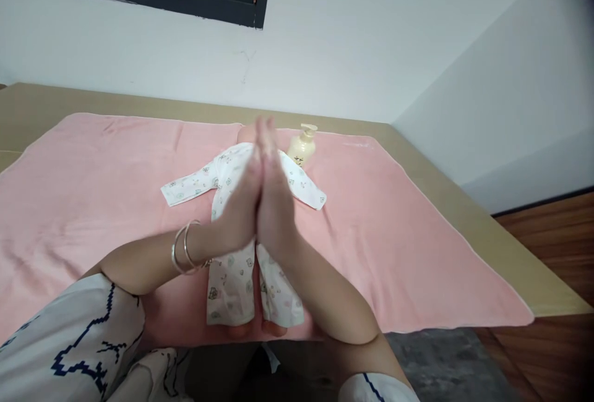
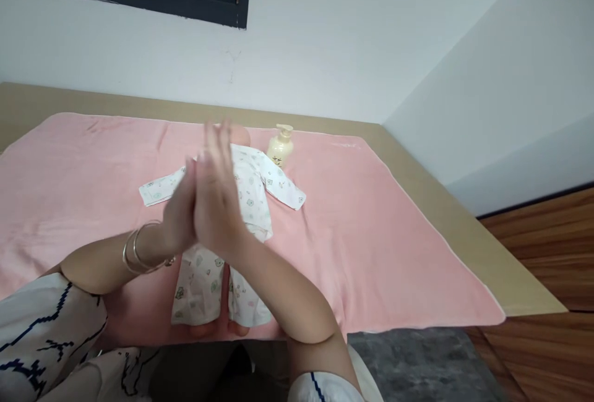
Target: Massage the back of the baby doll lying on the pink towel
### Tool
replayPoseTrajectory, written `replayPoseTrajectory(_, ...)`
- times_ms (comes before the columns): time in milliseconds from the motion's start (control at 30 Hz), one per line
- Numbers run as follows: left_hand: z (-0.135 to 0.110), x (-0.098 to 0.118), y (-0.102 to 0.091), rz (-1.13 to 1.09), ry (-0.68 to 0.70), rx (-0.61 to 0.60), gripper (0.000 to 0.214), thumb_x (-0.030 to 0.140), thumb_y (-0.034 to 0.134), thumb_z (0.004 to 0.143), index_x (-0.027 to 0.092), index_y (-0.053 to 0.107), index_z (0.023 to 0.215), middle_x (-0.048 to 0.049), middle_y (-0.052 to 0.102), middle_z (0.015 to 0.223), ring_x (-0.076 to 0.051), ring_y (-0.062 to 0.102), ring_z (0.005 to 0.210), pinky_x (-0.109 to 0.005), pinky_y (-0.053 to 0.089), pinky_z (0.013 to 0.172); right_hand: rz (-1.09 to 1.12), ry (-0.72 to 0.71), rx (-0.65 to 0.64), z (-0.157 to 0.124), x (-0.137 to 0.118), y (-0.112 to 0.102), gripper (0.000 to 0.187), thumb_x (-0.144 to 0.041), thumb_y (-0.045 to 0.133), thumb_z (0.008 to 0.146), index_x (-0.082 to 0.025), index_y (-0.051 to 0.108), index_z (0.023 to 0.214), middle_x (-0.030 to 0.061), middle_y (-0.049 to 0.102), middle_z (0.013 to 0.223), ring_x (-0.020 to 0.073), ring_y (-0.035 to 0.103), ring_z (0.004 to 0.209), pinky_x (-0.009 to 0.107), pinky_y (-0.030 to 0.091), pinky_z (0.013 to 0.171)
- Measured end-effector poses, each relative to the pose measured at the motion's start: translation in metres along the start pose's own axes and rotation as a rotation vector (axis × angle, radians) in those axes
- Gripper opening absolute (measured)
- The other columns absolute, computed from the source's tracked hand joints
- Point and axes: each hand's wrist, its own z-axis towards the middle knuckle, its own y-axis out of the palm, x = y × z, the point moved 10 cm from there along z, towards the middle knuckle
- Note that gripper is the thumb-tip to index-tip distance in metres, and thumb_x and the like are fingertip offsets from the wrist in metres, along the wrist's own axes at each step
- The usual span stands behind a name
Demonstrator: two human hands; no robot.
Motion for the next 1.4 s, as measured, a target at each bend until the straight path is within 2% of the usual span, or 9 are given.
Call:
replayPoseTrajectory(100, 0.039, -0.025, -0.026, -0.107, 0.040, 0.131, 0.059, 0.055, 0.019, 0.106, 0.026, 0.036, 0.154, -0.0004, 0.034, 0.166, -0.018, 0.024, 0.157, -0.039, 0.024, 0.132, 0.078, -0.051, -0.167, 0.000, 0.003, 0.031, 0.068, -0.057, 0.020, 0.104, -0.023, 0.013, 0.162, -0.0053, 0.005, 0.172, 0.0104, -0.005, 0.158, 0.035, 0.007, 0.132)
replayPoseTrajectory(200, 0.066, -0.079, -0.056, -0.059, -0.082, 0.377, 0.050, 0.043, 0.027, 0.107, 0.017, 0.043, 0.147, -0.0064, 0.039, 0.163, -0.016, 0.034, 0.153, -0.037, 0.025, 0.131, 0.017, 0.015, -0.210, 0.018, 0.038, 0.032, 0.061, -0.049, 0.024, 0.106, -0.020, 0.028, 0.158, 0.0028, 0.030, 0.167, 0.0166, 0.027, 0.155, 0.037, 0.028, 0.127)
replayPoseTrajectory(267, 0.078, -0.108, -0.056, 0.062, -0.099, 0.372, 0.040, 0.039, 0.032, 0.107, 0.016, 0.054, 0.132, -0.0073, 0.055, 0.150, -0.016, 0.047, 0.143, -0.035, 0.031, 0.127, -0.196, 0.024, -0.139, 0.035, 0.066, 0.017, 0.053, -0.042, 0.022, 0.107, -0.016, 0.054, 0.141, 0.0100, 0.061, 0.143, 0.0218, 0.056, 0.134, 0.039, 0.043, 0.116)
replayPoseTrajectory(400, 0.080, -0.146, -0.052, 0.181, -0.077, 0.357, 0.039, 0.046, 0.038, 0.104, 0.019, 0.065, 0.098, -0.0065, 0.074, 0.115, -0.020, 0.066, 0.114, -0.038, 0.048, 0.110, -0.546, 0.014, -0.294, 0.055, 0.116, 0.012, 0.047, -0.034, 0.026, 0.106, -0.014, 0.062, 0.130, 0.0128, 0.069, 0.130, 0.0239, 0.064, 0.120, 0.040, 0.042, 0.114)
replayPoseTrajectory(567, 0.072, -0.144, -0.049, 0.277, -0.002, 0.373, 0.025, 0.031, 0.043, 0.099, 0.020, 0.065, 0.097, -0.0064, 0.075, 0.108, -0.022, 0.068, 0.107, -0.039, 0.052, 0.101, -0.704, -0.032, -0.342, 0.064, 0.152, -0.003, 0.053, -0.041, 0.026, 0.108, -0.017, 0.049, 0.149, 0.0097, 0.041, 0.161, 0.0251, 0.030, 0.154, 0.048, 0.016, 0.128)
replayPoseTrajectory(800, 0.073, -0.151, -0.062, 0.331, -0.099, 0.441, 0.033, 0.031, 0.050, 0.098, 0.018, 0.063, 0.125, -0.0114, 0.074, 0.122, -0.026, 0.068, 0.116, -0.042, 0.050, 0.106, -1.134, 0.270, -0.074, 0.043, 0.151, -0.008, 0.065, -0.036, 0.034, 0.104, 0.009, 0.035, 0.151, 0.0352, 0.036, 0.156, 0.0415, 0.034, 0.149, 0.053, 0.027, 0.122)
replayPoseTrajectory(1000, 0.070, -0.152, -0.061, 0.355, 0.006, 0.324, 0.038, 0.036, 0.045, 0.101, 0.017, 0.063, 0.128, -0.0118, 0.069, 0.134, -0.024, 0.063, 0.127, -0.038, 0.046, 0.114, -0.924, -0.031, -0.346, 0.055, 0.148, 0.015, 0.050, -0.029, 0.031, 0.105, -0.018, 0.047, 0.151, 0.0099, 0.037, 0.163, 0.0324, 0.028, 0.154, 0.055, 0.020, 0.126)
replayPoseTrajectory(1233, 0.059, -0.153, -0.057, 0.389, 0.076, 0.309, 0.038, 0.032, 0.043, 0.099, 0.016, 0.060, 0.129, -0.0144, 0.064, 0.139, -0.024, 0.059, 0.131, -0.042, 0.045, 0.116, -1.029, 0.359, -0.073, 0.049, 0.165, -0.024, 0.068, -0.041, 0.030, 0.106, 0.008, 0.033, 0.152, 0.0314, 0.032, 0.160, 0.0409, 0.028, 0.152, 0.054, 0.026, 0.124)
replayPoseTrajectory(1400, 0.060, -0.153, -0.061, 0.366, 0.090, 0.336, 0.031, 0.031, 0.043, 0.097, 0.020, 0.063, 0.118, -0.0107, 0.070, 0.126, -0.022, 0.064, 0.120, -0.039, 0.049, 0.110, -1.020, -0.015, -0.330, 0.042, 0.137, 0.028, 0.052, -0.023, 0.037, 0.102, -0.009, 0.044, 0.152, 0.0168, 0.034, 0.164, 0.0375, 0.024, 0.154, 0.057, 0.018, 0.126)
